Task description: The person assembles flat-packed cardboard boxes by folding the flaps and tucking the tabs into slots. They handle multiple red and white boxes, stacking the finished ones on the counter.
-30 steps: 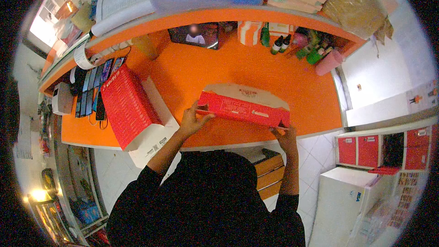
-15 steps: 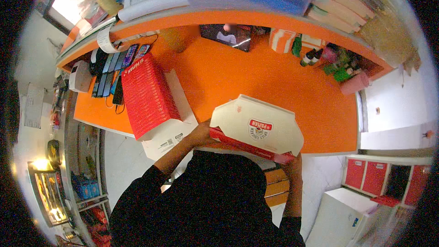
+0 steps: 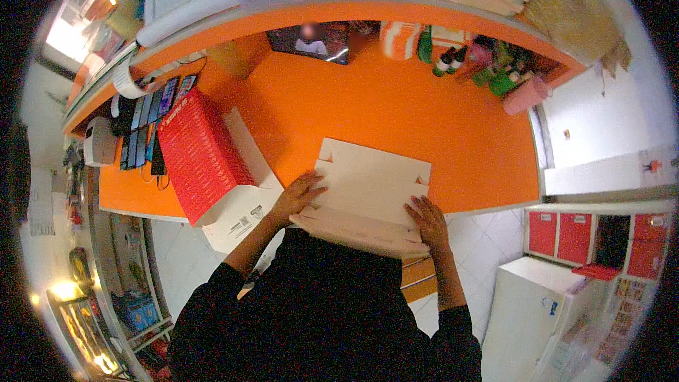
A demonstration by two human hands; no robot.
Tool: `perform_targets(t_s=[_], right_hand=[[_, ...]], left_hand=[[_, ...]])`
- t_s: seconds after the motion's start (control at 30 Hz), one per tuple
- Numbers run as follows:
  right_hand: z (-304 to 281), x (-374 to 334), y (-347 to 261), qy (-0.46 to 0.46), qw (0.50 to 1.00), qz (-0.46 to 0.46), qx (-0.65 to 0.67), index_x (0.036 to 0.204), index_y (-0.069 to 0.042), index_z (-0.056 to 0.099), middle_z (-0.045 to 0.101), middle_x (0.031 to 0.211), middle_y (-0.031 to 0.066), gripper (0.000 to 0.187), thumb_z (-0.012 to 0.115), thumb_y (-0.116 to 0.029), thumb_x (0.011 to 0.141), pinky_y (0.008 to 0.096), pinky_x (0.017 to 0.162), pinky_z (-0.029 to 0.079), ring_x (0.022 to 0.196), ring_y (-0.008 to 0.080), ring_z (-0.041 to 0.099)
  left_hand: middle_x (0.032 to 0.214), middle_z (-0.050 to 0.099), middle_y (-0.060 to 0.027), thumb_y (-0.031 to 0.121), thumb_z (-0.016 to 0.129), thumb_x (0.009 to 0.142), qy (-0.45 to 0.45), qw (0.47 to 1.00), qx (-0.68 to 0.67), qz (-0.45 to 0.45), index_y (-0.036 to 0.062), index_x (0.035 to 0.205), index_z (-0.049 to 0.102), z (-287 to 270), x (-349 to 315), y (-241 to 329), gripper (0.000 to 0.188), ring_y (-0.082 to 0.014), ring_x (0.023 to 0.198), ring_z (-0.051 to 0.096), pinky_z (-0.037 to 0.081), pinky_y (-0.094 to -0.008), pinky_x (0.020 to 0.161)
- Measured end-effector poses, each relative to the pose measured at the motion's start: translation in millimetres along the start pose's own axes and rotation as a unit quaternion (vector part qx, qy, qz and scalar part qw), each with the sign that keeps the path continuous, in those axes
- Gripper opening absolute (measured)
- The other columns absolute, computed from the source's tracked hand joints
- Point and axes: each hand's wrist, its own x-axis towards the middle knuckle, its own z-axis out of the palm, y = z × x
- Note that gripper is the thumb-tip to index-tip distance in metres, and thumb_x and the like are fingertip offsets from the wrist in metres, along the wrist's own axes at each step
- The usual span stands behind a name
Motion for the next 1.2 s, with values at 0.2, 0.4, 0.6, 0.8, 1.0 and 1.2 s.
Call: perform_targets(t_s=[0.2,0.4,0.6,0.8,1.0,1.2], right_hand=[[1,-1,-5,-0.025,0.998,0.057,0.016,0.121,-0.019,0.057,0.044,0.136,0.0107,0.044,0.048,-0.008,0.080,0.0442,0.106,0.031,0.127,0.0349,0.038],[3,-2,32,-0.045,0.994,0.040,0.089,0.117,-0.016,0.061,0.054,0.126,0.0123,0.044,0.068,-0.024,0.074,0.0441,0.103,0.035,0.124,0.0347,0.043],[-12,5,42,-0.021,0.962,0.141,0.235,0.105,-0.010,0.062,0.061,0.110,0.0107,0.040,0.075,-0.022,0.070,0.0386,0.090,0.045,0.107,0.0266,0.055],[1,14,88,-0.044,0.999,0.001,0.018,0.082,-0.013,0.064,0.067,0.079,0.0034,0.012,0.068,-0.022,0.074,0.0385,0.071,0.052,0.084,0.0252,0.062],[-31,58,68,-0.050,0.945,0.183,0.267,0.107,-0.003,0.059,0.063,0.104,0.0105,0.041,0.074,-0.017,0.071,0.0364,0.084,0.047,0.101,0.0262,0.057],[8,104,90,-0.055,0.934,0.212,0.281,0.096,-0.002,0.064,0.068,0.094,0.0111,0.035,0.072,-0.029,0.076,0.0365,0.074,0.050,0.083,0.0235,0.064]], left_hand=[[0.131,0.046,-0.0126,0.019,0.070,0.069,-0.034,0.991,-0.111,-0.072,0.0078,0.122,0.052,-17,5,10,0.057,-0.0308,0.125,0.040,0.032,-0.0415,0.106],[0.138,0.038,-0.0175,0.008,0.064,0.073,-0.042,0.994,-0.101,0.015,0.0093,0.126,0.050,-28,32,-13,0.054,-0.0342,0.128,0.035,0.026,-0.0439,0.108],[0.127,0.048,-0.0179,0.031,0.074,0.069,0.012,0.974,-0.224,0.015,0.0084,0.124,0.050,-42,49,-17,0.064,-0.0340,0.118,0.045,0.036,-0.0420,0.101],[0.104,0.059,-0.0220,0.046,0.067,0.074,-0.018,0.988,-0.150,-0.008,0.0048,0.114,0.054,-52,63,-10,0.059,-0.0377,0.095,0.057,0.046,-0.0437,0.085],[0.093,0.062,-0.0193,0.050,0.063,0.078,-0.080,0.968,-0.211,-0.110,0.0073,0.108,0.059,-44,71,-19,0.052,-0.0360,0.089,0.059,0.046,-0.0440,0.082],[0.091,0.064,-0.0168,0.059,0.061,0.077,-0.002,0.942,-0.288,-0.170,0.0107,0.113,0.057,11,86,-59,0.061,-0.0312,0.082,0.064,0.049,-0.0416,0.076]])
